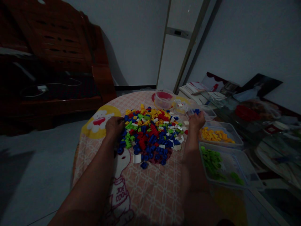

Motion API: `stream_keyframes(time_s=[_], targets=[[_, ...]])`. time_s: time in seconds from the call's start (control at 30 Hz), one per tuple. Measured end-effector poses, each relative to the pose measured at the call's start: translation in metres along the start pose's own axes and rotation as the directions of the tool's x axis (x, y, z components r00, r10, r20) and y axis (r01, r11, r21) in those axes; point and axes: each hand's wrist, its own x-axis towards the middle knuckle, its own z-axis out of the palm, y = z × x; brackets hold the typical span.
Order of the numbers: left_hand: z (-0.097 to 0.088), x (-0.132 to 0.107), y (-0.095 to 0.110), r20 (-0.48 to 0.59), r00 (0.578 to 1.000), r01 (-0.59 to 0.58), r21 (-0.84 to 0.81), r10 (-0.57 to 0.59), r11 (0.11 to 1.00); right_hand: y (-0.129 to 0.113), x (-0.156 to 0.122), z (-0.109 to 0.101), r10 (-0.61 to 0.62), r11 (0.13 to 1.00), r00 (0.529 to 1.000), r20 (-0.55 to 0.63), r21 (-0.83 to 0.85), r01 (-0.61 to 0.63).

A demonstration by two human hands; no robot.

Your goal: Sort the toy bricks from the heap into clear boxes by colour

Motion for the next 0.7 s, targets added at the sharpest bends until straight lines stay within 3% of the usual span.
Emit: stream_keyframes(time_s=[0.1, 0.17, 0.27, 0.33, 0.4, 0.5, 0.57, 0.7], targets=[[0.001, 0.001, -0.001, 0.01, 1.0, -0.004, -0.003, 0.004, 1.0, 0.0, -0.001, 0.001, 0.049, 0.999, 0.985, -0.166, 0.019, -0.046], [0.002, 0.001, -0.001, 0.012, 1.0, -0.006, 0.008, 0.006, 1.0, -0.003, -0.005, 0.002, 0.057, 0.998, 0.99, -0.131, 0.011, -0.056], [0.001, 0.001, -0.001, 0.008, 1.0, -0.016, 0.033, 0.016, 0.999, -0.01, -0.012, 0.004, 0.103, 0.994, 0.994, 0.037, 0.02, -0.104], [0.001, 0.001, 0.0, 0.017, 1.0, -0.015, 0.039, 0.014, 0.999, -0.016, -0.018, 0.004, 0.132, 0.99, 0.97, 0.204, 0.019, -0.139], [0.001, 0.001, 0.0, 0.025, 1.0, -0.009, 0.032, 0.009, 0.999, -0.022, -0.025, 0.002, 0.133, 0.991, 0.912, 0.388, -0.022, -0.135], [0.001, 0.0, 0.0, 0.019, 1.0, -0.005, 0.012, 0.004, 1.0, -0.03, -0.036, 0.0, 0.134, 0.99, 0.789, 0.6, -0.119, -0.078], [0.001, 0.0, 0.0, 0.013, 1.0, -0.001, 0.004, 0.001, 1.0, -0.032, -0.041, 0.0, 0.148, 0.984, 0.74, 0.657, -0.174, -0.042], [0.001, 0.0, -0.001, -0.01, 1.0, -0.002, -0.006, 0.002, 1.0, -0.035, -0.047, 0.004, 0.172, 0.961, 0.698, 0.695, -0.274, 0.036]])
